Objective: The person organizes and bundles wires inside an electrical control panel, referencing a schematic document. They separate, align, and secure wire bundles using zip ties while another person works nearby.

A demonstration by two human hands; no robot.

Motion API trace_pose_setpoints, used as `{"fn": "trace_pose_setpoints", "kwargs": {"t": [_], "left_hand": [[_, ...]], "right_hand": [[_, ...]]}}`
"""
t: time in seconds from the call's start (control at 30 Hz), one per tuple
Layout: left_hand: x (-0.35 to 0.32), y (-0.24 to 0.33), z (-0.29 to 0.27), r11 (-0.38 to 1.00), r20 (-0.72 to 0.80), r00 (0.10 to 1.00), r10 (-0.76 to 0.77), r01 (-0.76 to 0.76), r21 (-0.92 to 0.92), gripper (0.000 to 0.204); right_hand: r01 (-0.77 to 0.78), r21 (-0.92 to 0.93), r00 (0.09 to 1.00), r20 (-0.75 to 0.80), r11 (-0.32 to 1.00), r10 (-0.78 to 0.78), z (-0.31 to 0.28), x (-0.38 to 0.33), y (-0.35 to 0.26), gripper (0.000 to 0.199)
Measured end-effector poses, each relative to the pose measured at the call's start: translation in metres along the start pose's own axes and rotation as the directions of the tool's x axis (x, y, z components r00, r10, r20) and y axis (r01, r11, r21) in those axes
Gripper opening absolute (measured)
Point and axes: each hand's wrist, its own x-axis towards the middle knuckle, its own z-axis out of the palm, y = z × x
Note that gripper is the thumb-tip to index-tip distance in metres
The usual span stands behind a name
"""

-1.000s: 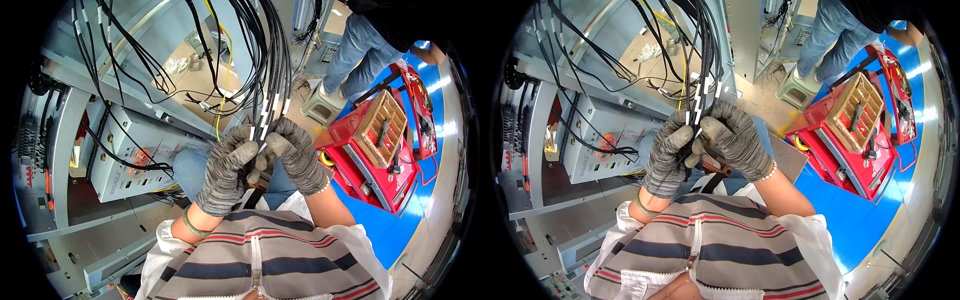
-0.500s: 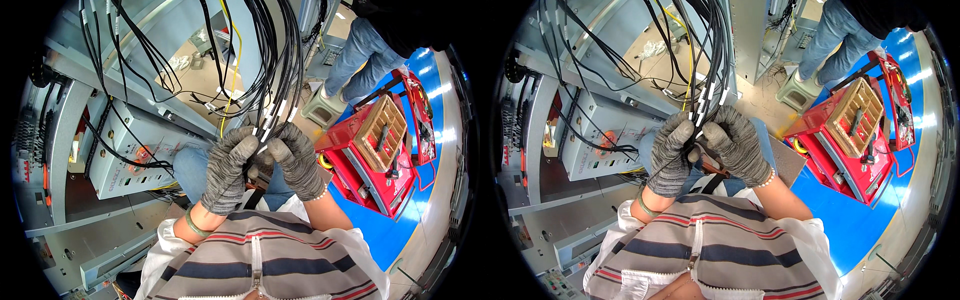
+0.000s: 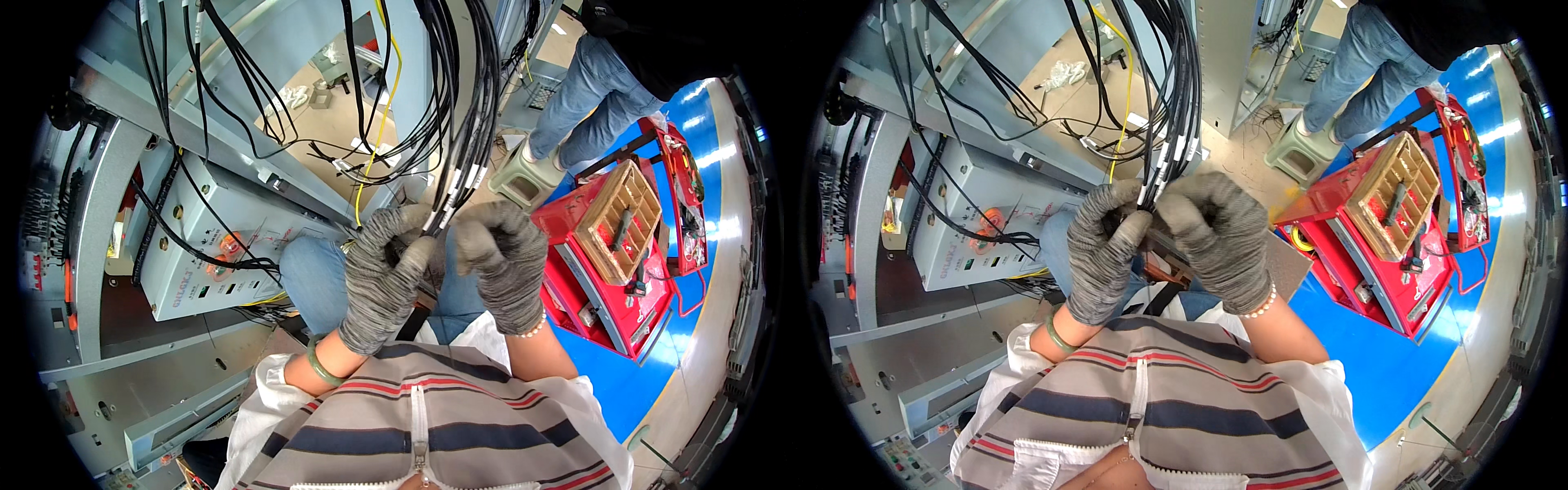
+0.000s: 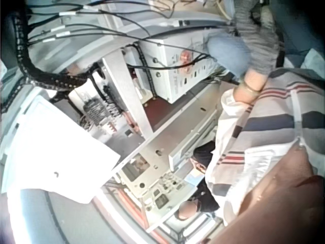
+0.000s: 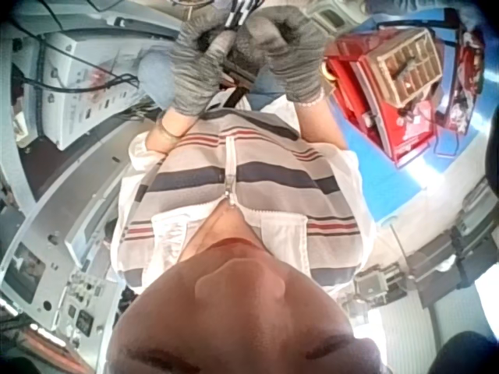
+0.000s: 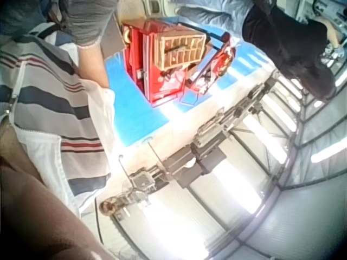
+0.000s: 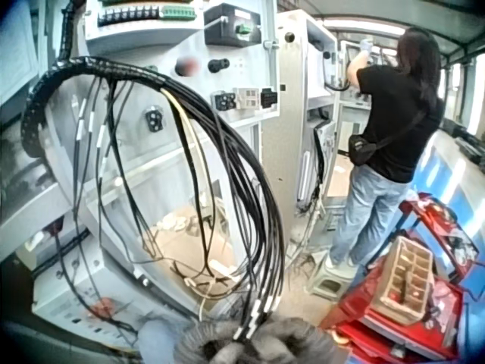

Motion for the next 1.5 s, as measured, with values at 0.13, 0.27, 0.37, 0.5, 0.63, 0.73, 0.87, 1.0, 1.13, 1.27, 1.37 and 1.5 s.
{"fn": "trace_pose_setpoints", "kwargs": {"t": [0.13, 0.27, 0.37, 0.5, 0.63, 0.73, 0.87, 1.0, 1.13, 1.27, 1.37, 1.5], "left_hand": [[0.005, -0.003, -0.001, 0.72, 0.116, 0.846, 0.521, -0.508, 0.472, 0.037], [0.006, -0.008, -0.006, 0.394, 0.269, 0.672, 0.69, -0.661, 0.639, 0.045], [-0.001, -0.008, -0.006, 0.56, 0.195, 0.779, 0.596, -0.577, 0.595, 0.036], [0.002, 0.0, -0.003, 0.81, 0.034, 0.916, 0.399, -0.37, 0.455, 0.036], [0.009, -0.003, -0.012, 0.958, 0.07, 0.991, 0.115, -0.129, 0.255, 0.033], [0.008, 0.001, -0.014, 0.989, 0.1, 0.991, -0.088, 0.075, 0.13, 0.026], [0.007, -0.001, -0.014, 0.957, 0.084, 0.989, 0.119, -0.137, 0.255, 0.024], [0.007, -0.001, -0.014, 0.962, 0.058, 0.993, 0.104, -0.116, 0.249, 0.023], [0.005, 0.003, -0.012, 0.972, 0.046, 0.994, 0.094, -0.102, 0.212, 0.024], [0.003, -0.003, -0.011, 0.919, -0.001, 0.975, 0.222, -0.209, 0.335, 0.026], [0.006, -0.005, -0.013, 0.784, 0.043, 0.915, 0.401, -0.367, 0.501, 0.026], [0.015, 0.002, -0.016, 0.685, 0.145, 0.873, 0.465, -0.458, 0.567, 0.026]], "right_hand": [[-0.144, 0.025, 0.989, -0.017, 0.989, 0.145, 0.009, 0.009, -0.01, 0.025], [-0.183, -0.073, 0.983, -0.019, 0.98, 0.182, 0.012, 0.015, -0.019, 0.023], [-0.23, -0.127, 0.973, 0.005, 0.965, 0.233, 0.012, 0.022, -0.019, 0.02], [-0.266, 0.079, 0.962, 0.088, 0.961, 0.259, 0.011, 0.021, -0.01, 0.018], [-0.139, 0.107, 0.99, 0.011, 0.985, 0.138, 0.014, 0.017, 0.001, 0.018], [-0.173, 0.2, 0.985, 0.019, 0.965, 0.172, 0.015, 0.019, 0.001, 0.018], [-0.211, 0.253, 0.977, 0.084, 0.944, 0.195, 0.012, 0.02, 0.001, 0.017], [-0.207, 0.279, 0.977, 0.112, 0.938, 0.182, 0.008, 0.021, 0.008, 0.017], [-0.214, 0.294, 0.976, 0.099, 0.932, 0.193, 0.007, 0.021, 0.01, 0.017], [-0.168, 0.339, 0.986, 0.07, 0.926, 0.153, 0.011, 0.02, 0.013, 0.025], [-0.156, 0.349, 0.988, 0.063, 0.924, 0.143, 0.013, 0.02, 0.01, 0.023], [-0.074, 0.255, 0.997, 0.012, 0.964, 0.074, 0.016, 0.015, 0.008, 0.018]]}}
